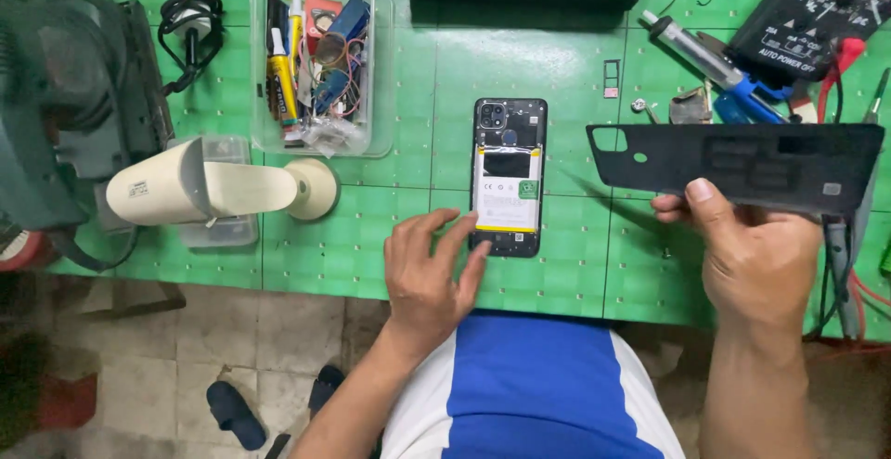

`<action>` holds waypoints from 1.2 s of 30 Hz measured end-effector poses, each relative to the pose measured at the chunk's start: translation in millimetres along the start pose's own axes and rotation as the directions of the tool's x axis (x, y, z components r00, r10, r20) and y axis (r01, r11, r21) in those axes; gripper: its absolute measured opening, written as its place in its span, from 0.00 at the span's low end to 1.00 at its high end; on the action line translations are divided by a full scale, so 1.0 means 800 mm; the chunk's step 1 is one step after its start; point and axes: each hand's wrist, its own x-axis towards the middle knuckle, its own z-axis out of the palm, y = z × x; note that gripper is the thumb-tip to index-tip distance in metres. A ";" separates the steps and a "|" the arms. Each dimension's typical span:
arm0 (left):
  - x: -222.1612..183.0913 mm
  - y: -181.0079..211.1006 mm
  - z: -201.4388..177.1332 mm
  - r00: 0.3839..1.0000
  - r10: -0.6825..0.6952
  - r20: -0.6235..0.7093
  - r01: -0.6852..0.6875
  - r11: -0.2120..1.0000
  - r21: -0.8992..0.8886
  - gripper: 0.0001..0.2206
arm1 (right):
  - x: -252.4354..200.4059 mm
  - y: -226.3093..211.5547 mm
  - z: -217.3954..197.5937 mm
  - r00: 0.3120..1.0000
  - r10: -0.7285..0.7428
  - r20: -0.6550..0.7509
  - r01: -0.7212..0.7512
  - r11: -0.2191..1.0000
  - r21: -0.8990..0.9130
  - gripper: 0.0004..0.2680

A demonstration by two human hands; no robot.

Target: Disassembling and cleaning a smartphone on a repair workbench

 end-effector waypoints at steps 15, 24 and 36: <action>-0.009 -0.001 0.010 0.874 0.132 0.469 -0.233 0.959 0.164 0.42 | -0.016 0.009 -0.004 0.999 -0.039 0.008 0.039 0.997 -0.068 0.08; 0.017 0.004 0.006 1.000 -0.006 -0.029 0.003 0.994 -0.109 0.13 | -0.008 0.014 -0.004 0.722 -0.577 0.382 0.692 0.612 -0.383 0.08; 0.027 -0.007 0.015 0.986 -0.101 -0.130 0.068 0.969 -0.236 0.09 | -0.009 0.042 0.028 0.561 -0.703 0.437 0.717 0.150 -0.681 0.08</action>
